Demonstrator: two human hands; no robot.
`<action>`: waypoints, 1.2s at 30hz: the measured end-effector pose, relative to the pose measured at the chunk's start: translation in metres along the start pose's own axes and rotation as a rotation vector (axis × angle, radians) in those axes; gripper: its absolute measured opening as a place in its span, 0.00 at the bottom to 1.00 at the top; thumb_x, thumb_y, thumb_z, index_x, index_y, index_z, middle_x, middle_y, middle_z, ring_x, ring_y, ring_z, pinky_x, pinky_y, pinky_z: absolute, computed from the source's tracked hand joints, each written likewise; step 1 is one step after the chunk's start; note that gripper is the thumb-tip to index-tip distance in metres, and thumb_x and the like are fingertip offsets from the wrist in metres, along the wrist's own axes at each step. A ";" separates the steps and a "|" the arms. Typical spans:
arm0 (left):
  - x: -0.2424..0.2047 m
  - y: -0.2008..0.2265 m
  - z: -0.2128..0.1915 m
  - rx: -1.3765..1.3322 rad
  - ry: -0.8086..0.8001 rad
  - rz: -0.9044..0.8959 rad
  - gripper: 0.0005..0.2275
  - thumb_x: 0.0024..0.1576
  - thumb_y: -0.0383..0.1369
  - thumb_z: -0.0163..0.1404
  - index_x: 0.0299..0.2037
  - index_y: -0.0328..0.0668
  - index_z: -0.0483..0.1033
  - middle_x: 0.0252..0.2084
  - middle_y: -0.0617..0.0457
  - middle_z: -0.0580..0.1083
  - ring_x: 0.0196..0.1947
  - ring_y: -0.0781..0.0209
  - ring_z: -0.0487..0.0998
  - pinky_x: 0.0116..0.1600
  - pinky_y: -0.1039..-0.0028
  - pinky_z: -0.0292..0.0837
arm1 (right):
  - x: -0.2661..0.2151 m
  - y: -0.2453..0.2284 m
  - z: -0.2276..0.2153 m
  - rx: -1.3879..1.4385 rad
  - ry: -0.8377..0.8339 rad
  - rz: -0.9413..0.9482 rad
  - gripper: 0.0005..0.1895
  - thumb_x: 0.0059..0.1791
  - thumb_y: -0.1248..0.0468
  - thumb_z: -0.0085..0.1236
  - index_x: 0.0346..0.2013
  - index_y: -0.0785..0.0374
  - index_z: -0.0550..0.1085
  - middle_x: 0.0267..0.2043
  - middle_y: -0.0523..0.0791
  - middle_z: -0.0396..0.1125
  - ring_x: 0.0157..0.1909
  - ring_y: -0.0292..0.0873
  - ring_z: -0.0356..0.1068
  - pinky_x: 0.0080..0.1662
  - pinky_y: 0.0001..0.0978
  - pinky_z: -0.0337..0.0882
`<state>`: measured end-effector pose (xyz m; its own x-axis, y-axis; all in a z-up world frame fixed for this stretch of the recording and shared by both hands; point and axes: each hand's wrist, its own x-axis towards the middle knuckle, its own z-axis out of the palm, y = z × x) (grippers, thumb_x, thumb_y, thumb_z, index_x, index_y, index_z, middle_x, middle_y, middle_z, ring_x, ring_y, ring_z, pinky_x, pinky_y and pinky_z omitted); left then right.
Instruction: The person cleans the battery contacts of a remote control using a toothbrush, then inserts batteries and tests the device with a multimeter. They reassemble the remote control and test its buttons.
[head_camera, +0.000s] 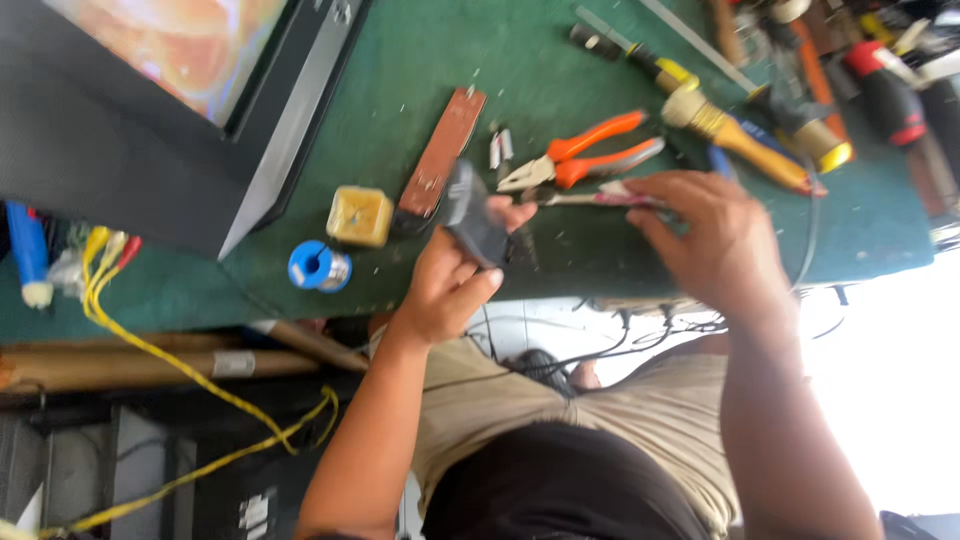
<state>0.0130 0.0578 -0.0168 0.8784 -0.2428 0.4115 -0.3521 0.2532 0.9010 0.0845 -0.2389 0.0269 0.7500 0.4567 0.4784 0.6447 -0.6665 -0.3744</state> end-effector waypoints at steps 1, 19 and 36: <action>-0.001 0.008 0.000 -0.002 0.019 -0.014 0.26 0.62 0.19 0.41 0.73 0.32 0.56 0.70 0.44 0.69 0.80 0.39 0.65 0.87 0.49 0.54 | 0.000 0.001 0.003 0.012 -0.020 -0.001 0.12 0.56 0.64 0.68 0.55 0.60 0.84 0.54 0.48 0.79 0.54 0.51 0.77 0.56 0.46 0.74; 0.006 0.013 0.000 0.084 -0.055 -0.087 0.20 0.61 0.17 0.32 0.62 0.39 0.64 0.72 0.51 0.60 0.75 0.46 0.72 0.76 0.52 0.69 | -0.079 -0.076 0.016 0.216 -0.080 0.095 0.12 0.58 0.71 0.56 0.56 0.66 0.79 0.52 0.52 0.76 0.49 0.48 0.79 0.53 0.37 0.78; 0.006 0.004 0.000 0.296 -0.147 0.015 0.17 0.63 0.19 0.35 0.62 0.41 0.59 0.67 0.46 0.58 0.70 0.46 0.74 0.78 0.50 0.68 | -0.059 -0.086 0.002 0.172 -0.175 0.191 0.09 0.59 0.67 0.61 0.53 0.59 0.84 0.42 0.47 0.74 0.30 0.41 0.71 0.29 0.34 0.65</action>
<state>0.0170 0.0571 -0.0105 0.8237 -0.3794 0.4214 -0.4627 -0.0203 0.8863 -0.0154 -0.2070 0.0291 0.8642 0.4376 0.2481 0.4943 -0.6470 -0.5805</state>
